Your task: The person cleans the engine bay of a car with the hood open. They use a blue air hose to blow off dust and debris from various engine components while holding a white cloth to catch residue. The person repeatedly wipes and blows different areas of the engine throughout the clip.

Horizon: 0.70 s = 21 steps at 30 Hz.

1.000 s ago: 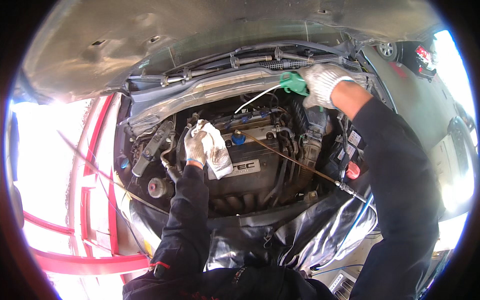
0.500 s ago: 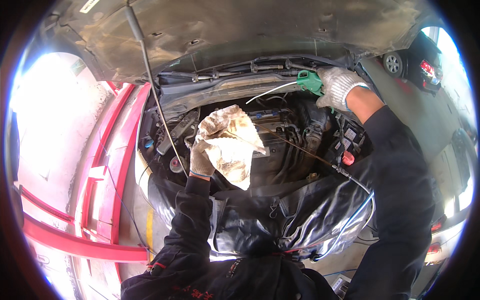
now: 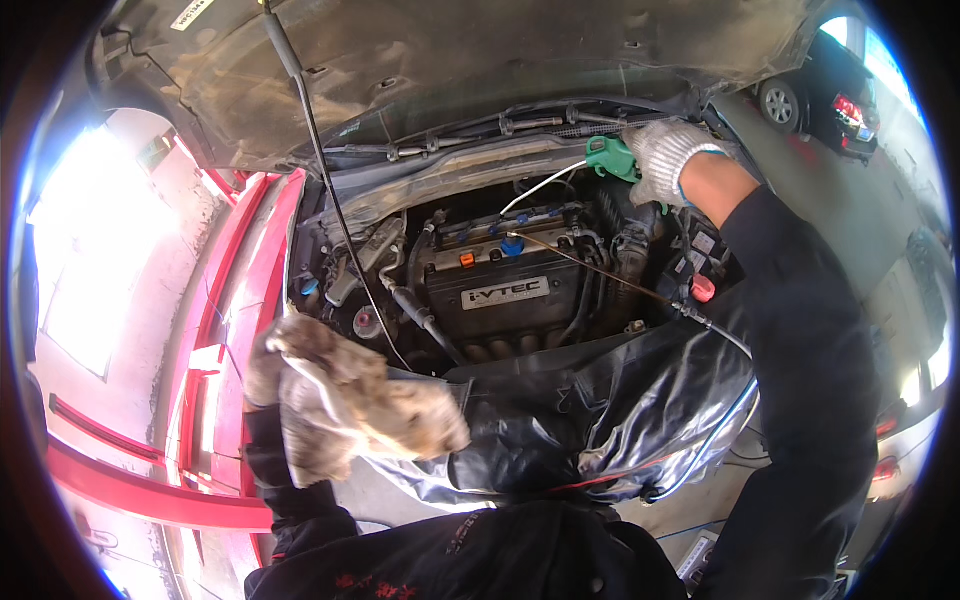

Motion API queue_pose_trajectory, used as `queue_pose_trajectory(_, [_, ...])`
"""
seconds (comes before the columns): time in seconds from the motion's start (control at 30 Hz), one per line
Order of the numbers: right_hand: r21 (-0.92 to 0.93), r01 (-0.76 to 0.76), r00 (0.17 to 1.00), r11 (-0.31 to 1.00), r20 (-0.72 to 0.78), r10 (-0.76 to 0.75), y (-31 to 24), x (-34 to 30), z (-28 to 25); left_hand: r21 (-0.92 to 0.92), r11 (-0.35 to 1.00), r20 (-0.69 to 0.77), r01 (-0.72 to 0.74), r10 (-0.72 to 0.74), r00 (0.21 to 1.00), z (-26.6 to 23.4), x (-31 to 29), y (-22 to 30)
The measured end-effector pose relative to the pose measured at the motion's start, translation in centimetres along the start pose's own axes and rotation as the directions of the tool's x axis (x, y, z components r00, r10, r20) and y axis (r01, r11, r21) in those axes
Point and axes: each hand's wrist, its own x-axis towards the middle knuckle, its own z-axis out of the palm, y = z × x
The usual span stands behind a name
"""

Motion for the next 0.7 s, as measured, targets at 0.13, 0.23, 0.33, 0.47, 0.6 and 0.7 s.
queue_pose_trajectory(0.13, [-0.029, 0.020, 0.998, 0.999, 0.059, -0.018, -2.5, 3.7, -0.2, 0.640, 0.762, -0.382, 0.101, 0.201, 0.902, -6.6, 0.9, 5.2])
queue_pose_trajectory(0.23, [-0.175, 0.101, 0.994, 0.979, 0.067, -0.090, -6.1, 8.6, -0.5, 0.659, 0.752, -0.405, -0.001, 0.356, 0.842, -9.3, 5.4, 5.9])
queue_pose_trajectory(0.33, [-0.270, 0.183, 0.976, 0.945, 0.164, -0.142, -10.7, 15.0, -0.5, 0.517, 0.841, -0.358, -0.162, 0.384, 0.851, -10.7, 12.3, 3.3])
queue_pose_trajectory(0.47, [-0.243, 0.302, 0.951, 0.922, 0.009, -0.309, -17.2, 23.2, 0.8, 0.654, 0.751, -0.385, -0.089, 0.432, 0.816, -8.8, 19.9, -4.3])
queue_pose_trajectory(0.6, [-0.170, 0.427, 0.901, 0.888, -0.009, -0.434, -22.3, 30.2, 3.6, 0.770, 0.634, -0.282, -0.074, 0.441, 0.852, -5.7, 24.3, -10.1])
queue_pose_trajectory(0.7, [-0.174, 0.520, 0.852, 0.836, 0.046, -0.521, -23.8, 34.2, 6.4, 0.852, 0.514, -0.351, 0.098, 0.422, 0.836, -4.9, 27.1, -12.7])
